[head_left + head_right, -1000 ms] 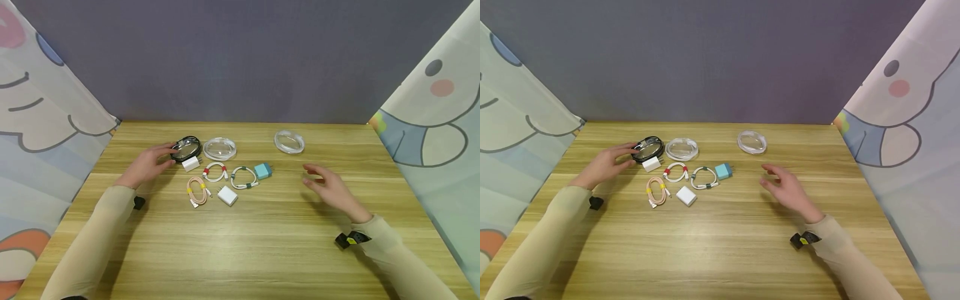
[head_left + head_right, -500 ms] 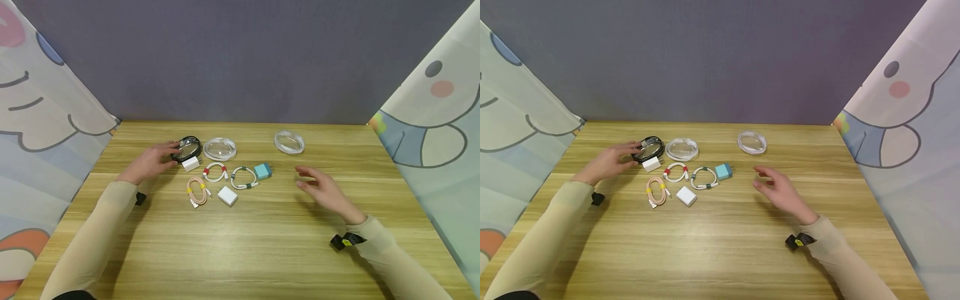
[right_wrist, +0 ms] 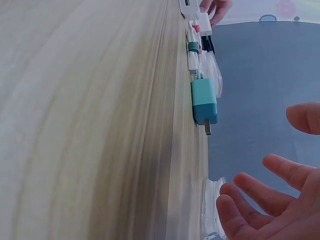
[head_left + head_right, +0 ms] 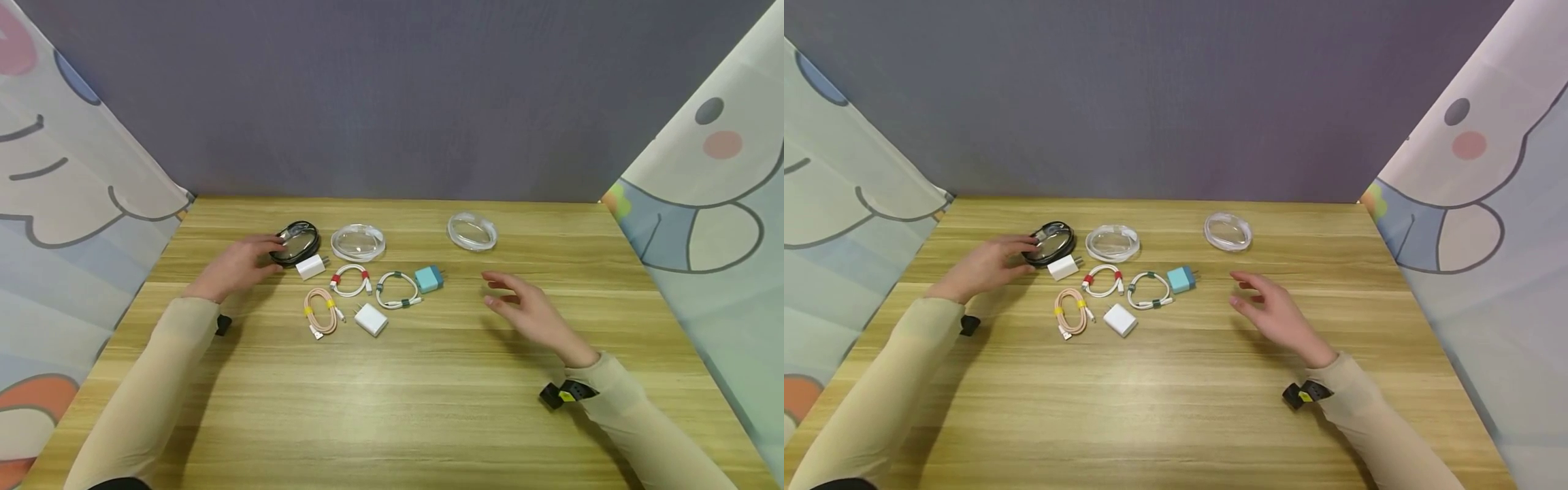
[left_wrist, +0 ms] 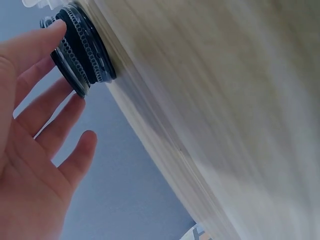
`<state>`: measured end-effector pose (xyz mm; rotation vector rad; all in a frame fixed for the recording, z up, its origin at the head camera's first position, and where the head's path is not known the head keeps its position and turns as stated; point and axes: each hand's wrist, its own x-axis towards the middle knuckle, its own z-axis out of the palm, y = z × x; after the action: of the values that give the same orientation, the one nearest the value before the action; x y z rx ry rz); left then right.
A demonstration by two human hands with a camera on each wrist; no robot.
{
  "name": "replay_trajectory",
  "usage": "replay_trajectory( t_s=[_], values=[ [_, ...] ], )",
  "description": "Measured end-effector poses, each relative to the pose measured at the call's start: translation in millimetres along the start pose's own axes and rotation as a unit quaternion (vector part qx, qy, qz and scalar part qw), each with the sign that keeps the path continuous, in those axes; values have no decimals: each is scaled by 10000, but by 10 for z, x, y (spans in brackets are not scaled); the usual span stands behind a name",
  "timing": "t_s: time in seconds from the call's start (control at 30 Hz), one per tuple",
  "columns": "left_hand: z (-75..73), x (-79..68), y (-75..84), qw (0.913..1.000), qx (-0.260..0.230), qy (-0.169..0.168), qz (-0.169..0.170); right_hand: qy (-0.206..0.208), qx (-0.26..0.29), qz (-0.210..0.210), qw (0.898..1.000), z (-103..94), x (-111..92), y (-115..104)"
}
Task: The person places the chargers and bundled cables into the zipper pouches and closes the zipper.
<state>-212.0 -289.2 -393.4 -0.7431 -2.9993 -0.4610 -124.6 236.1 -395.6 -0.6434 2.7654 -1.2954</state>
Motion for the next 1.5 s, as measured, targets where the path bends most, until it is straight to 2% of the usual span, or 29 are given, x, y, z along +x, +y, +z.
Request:
replay_trajectory(
  t_s=[0.33,0.57,0.83,1.23,1.5],
  values=[
    [15,-23,26,9994,271,130,-184,-118,189,25,9997,38,69,-64],
    [18,-38,39,9992,328,122,-190,-327,404,-214,9984,151,218,-208],
    [42,-69,19,9993,281,257,-67,-533,541,-536,9957,362,469,-275],
    [35,-27,57,9985,280,480,7,-972,720,-670,9904,612,816,-456],
    [40,-26,60,9988,323,364,-76,-1049,748,-817,9883,767,1044,-595]
  ],
)
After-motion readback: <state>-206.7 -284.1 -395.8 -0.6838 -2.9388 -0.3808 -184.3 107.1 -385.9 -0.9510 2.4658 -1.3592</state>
